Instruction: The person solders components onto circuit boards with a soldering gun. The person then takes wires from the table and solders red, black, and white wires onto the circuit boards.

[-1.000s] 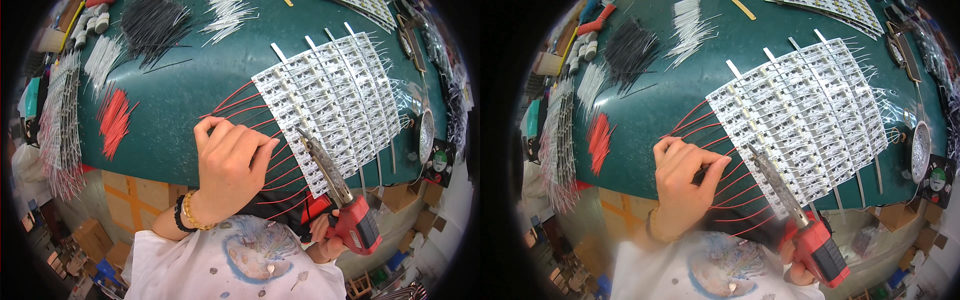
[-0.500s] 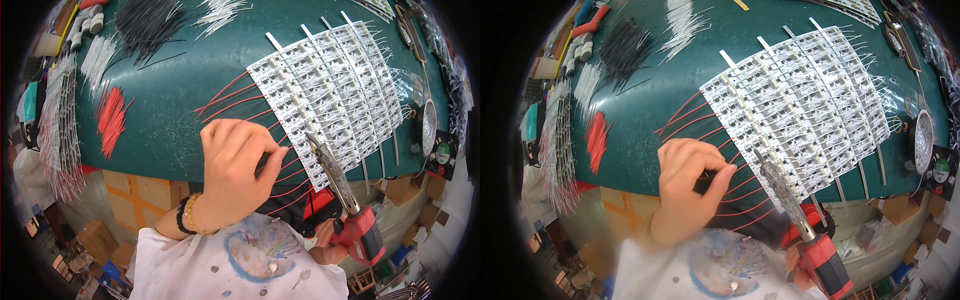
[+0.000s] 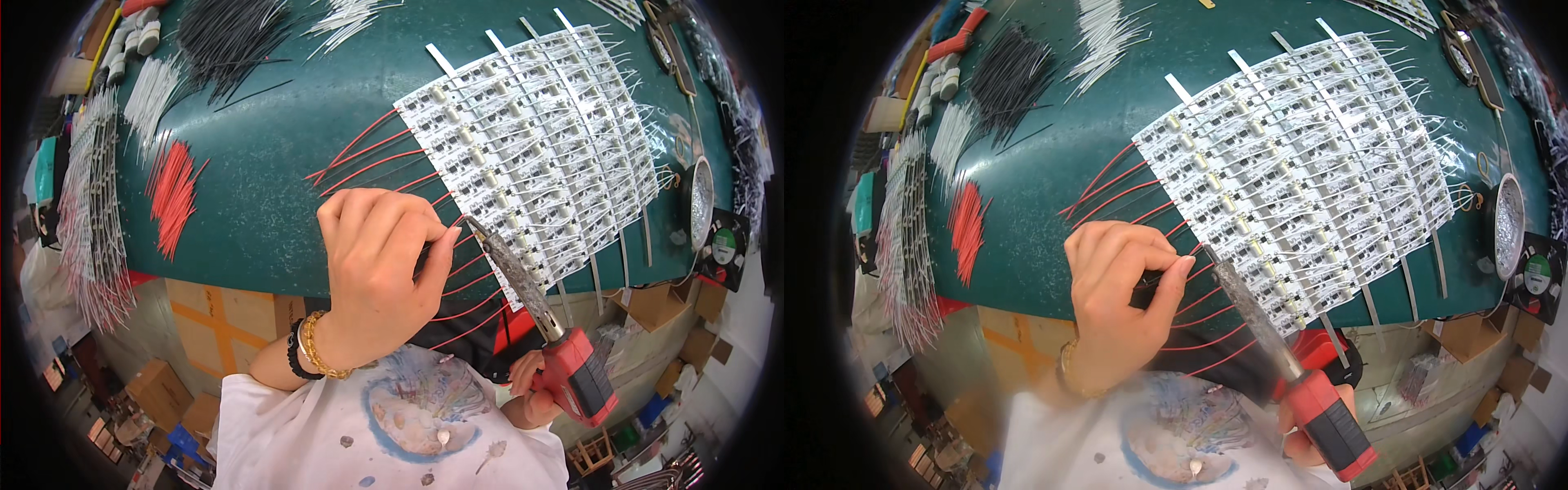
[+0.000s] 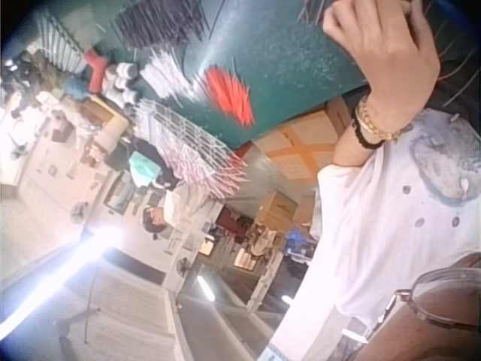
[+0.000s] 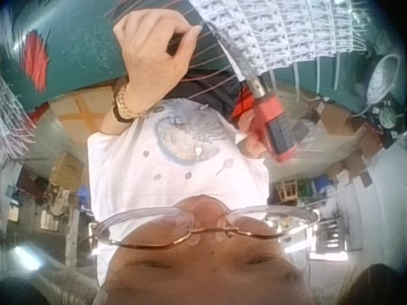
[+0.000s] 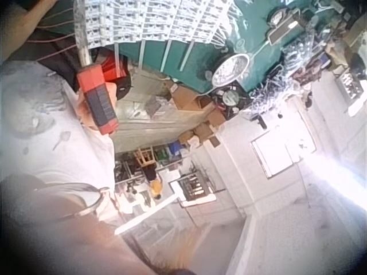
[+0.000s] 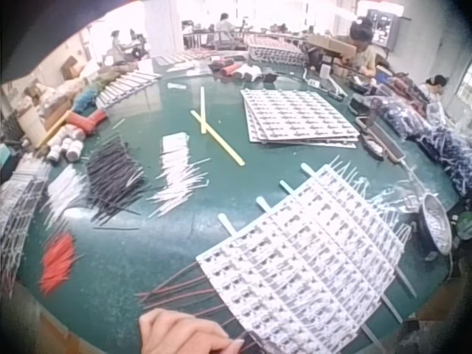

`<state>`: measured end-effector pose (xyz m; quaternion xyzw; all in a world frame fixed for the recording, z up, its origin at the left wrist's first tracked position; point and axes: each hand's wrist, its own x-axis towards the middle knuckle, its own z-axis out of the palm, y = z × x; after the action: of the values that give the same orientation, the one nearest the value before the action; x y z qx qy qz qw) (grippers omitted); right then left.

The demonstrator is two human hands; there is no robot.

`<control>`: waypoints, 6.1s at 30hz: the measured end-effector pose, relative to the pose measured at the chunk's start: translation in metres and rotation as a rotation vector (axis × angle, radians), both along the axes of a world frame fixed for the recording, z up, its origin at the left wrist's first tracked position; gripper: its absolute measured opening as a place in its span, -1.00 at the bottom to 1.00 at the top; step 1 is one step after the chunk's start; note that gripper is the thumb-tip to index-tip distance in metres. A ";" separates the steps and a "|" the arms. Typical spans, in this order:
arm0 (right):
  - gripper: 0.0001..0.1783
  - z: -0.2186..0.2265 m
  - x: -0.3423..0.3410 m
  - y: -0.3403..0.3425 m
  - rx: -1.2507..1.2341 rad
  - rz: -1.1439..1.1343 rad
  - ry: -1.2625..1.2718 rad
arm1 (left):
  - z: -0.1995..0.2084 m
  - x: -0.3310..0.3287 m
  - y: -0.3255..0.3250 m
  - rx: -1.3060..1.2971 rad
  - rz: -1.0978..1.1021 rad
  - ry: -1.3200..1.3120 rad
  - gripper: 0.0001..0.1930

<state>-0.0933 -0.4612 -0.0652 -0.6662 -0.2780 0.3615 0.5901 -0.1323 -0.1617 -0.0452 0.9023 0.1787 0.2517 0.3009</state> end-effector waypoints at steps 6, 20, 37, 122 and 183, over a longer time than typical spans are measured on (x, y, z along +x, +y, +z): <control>-0.20 0.000 -0.015 0.025 0.323 -0.182 -0.194 | 0.002 0.005 0.000 -0.016 -0.024 -0.012 -0.82; -0.10 -0.006 -0.017 0.003 0.273 -0.199 -0.091 | 0.008 -0.004 -0.014 -0.050 -0.090 -0.022 -0.84; -0.53 -0.013 -0.017 0.001 0.287 -0.193 -0.092 | -0.001 -0.005 -0.012 0.048 -0.079 -0.049 -0.84; -0.19 0.007 -0.017 0.023 0.359 -0.336 0.004 | 0.045 -0.021 0.033 -0.431 -0.116 -0.055 -0.89; -0.38 0.012 0.057 -0.016 0.226 -1.050 -0.697 | 0.010 -0.037 -0.014 -0.043 -0.065 -0.137 -0.86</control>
<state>-0.0365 -0.4774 -0.0527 -0.7257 -0.1268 -0.2451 0.6302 -0.1690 -0.1756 -0.0348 0.8817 0.1338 0.2990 0.3396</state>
